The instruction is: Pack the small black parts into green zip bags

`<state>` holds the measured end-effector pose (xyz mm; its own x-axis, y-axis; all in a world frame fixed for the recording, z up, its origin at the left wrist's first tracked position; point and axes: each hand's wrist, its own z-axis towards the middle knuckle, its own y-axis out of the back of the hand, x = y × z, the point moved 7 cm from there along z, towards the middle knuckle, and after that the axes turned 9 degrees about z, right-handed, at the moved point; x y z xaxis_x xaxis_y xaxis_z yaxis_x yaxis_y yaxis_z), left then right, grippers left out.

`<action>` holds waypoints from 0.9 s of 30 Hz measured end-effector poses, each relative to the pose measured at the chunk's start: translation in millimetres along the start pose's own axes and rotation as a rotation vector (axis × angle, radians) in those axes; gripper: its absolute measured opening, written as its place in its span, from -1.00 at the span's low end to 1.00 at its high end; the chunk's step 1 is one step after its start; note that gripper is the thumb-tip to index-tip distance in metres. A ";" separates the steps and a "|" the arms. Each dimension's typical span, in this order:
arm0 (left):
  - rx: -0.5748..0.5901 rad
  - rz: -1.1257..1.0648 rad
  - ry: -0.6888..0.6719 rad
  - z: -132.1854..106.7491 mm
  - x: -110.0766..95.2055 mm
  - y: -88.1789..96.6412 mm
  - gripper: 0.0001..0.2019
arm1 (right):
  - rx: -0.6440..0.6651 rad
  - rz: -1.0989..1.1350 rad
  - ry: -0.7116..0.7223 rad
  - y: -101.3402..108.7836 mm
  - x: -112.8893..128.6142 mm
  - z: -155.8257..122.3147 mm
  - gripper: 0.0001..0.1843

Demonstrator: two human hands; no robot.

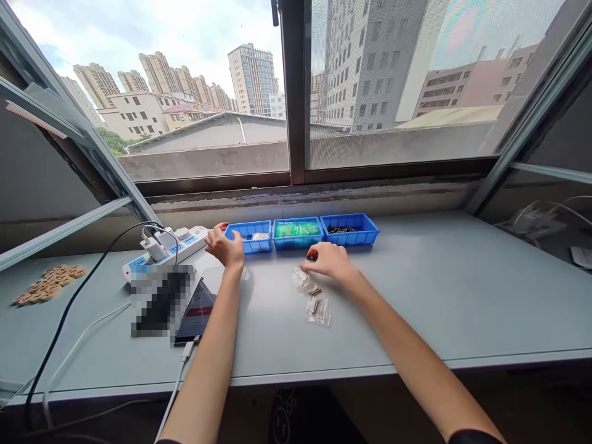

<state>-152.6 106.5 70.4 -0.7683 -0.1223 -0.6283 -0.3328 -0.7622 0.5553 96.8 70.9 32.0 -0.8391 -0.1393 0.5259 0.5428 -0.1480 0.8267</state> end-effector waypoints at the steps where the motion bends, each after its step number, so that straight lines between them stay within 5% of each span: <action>1: -0.002 -0.016 -0.008 -0.2 -1.3 0.0 -0.78 | 0.012 0.007 0.006 -0.2 -0.4 -0.1 -0.77; 9: 0.026 -0.100 -0.170 -9.0 -22.6 -4.3 -0.82 | 0.047 0.042 0.066 -4.6 -0.7 2.3 -0.79; 20: 0.262 -0.197 -0.943 -89.6 -97.6 -18.2 -0.86 | -0.294 0.758 0.109 13.0 -1.1 7.9 -0.71; 27: 0.208 -0.227 -0.898 -88.8 -97.7 -16.1 -0.76 | -0.277 0.986 0.136 8.6 3.8 9.1 -0.60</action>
<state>-23.6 74.3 74.4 -0.7777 0.6155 -0.1274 -0.5502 -0.5687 0.6114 98.0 78.1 43.0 -0.0151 -0.4281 0.9036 0.9911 -0.1258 -0.0430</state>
